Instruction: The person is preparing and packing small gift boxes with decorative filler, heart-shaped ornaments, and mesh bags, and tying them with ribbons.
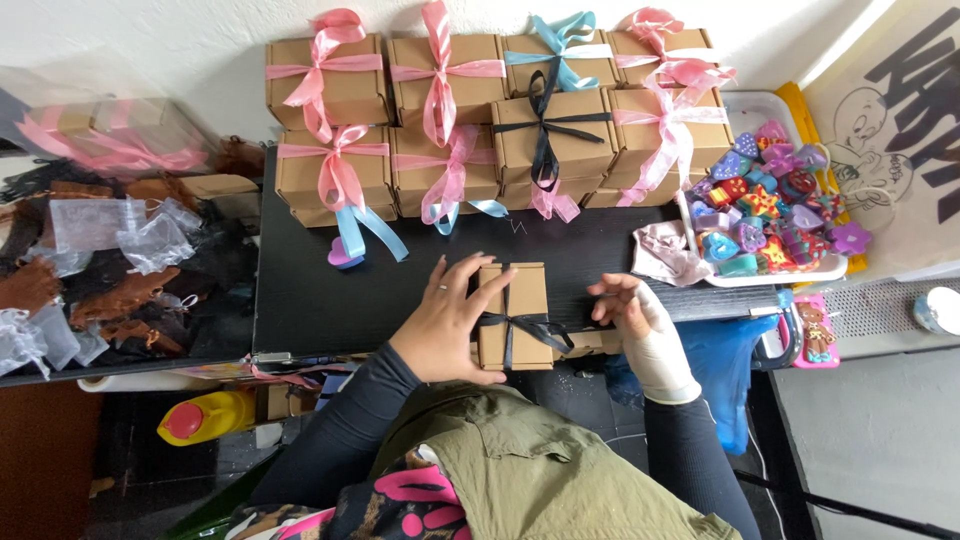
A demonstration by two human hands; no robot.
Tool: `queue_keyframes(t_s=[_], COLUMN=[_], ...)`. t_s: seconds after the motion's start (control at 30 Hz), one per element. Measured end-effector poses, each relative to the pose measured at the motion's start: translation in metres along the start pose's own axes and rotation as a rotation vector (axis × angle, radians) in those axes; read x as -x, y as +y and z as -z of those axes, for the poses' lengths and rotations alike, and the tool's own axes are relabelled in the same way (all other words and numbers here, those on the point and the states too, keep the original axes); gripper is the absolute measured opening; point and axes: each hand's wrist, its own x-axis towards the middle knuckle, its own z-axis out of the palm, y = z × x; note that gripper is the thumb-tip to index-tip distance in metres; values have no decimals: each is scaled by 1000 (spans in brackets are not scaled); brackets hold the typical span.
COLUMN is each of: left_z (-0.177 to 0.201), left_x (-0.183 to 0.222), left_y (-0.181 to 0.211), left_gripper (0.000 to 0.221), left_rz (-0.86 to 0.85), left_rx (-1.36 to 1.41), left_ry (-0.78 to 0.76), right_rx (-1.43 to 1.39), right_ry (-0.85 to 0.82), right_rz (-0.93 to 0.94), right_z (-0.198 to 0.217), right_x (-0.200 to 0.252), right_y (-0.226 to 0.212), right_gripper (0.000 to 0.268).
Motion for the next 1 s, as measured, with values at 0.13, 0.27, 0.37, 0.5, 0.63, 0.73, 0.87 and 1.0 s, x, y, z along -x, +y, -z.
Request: queue_keyframes(t_s=[0.13, 0.27, 0.37, 0.5, 0.63, 0.73, 0.87, 1.0], left_z=[-12, -25, -20, -7, -9, -13, -20, -24], left_x=[13, 21, 7, -37, -82, -98, -103, -102], left_y=[9, 18, 18, 0, -28, -40, -47, -48], left_gripper=[127, 114, 107, 108, 108, 106, 103, 102], left_rz=[25, 185, 339, 496, 536, 534, 560, 646], left_rx=[35, 86, 30, -45, -116, -221, -315, -434], left_ry=[85, 510, 819, 1043, 1106, 1143, 1080, 957], right_rx=[-110, -118, -112, -13, -27, -31, -18, -8], right_ry=[-3, 96, 132, 158, 156, 162, 165, 191], right_rz=[21, -18, -22, -9, -11, -20, -14, -23], right_z=[6, 4, 1, -2, 5, 8, 7, 3], right_x=[1, 2, 2, 1, 0, 0, 2, 3], right_y=[8, 12, 14, 15, 21, 24, 26, 25], right_gripper=[51, 36, 28, 22, 21, 21, 20, 19])
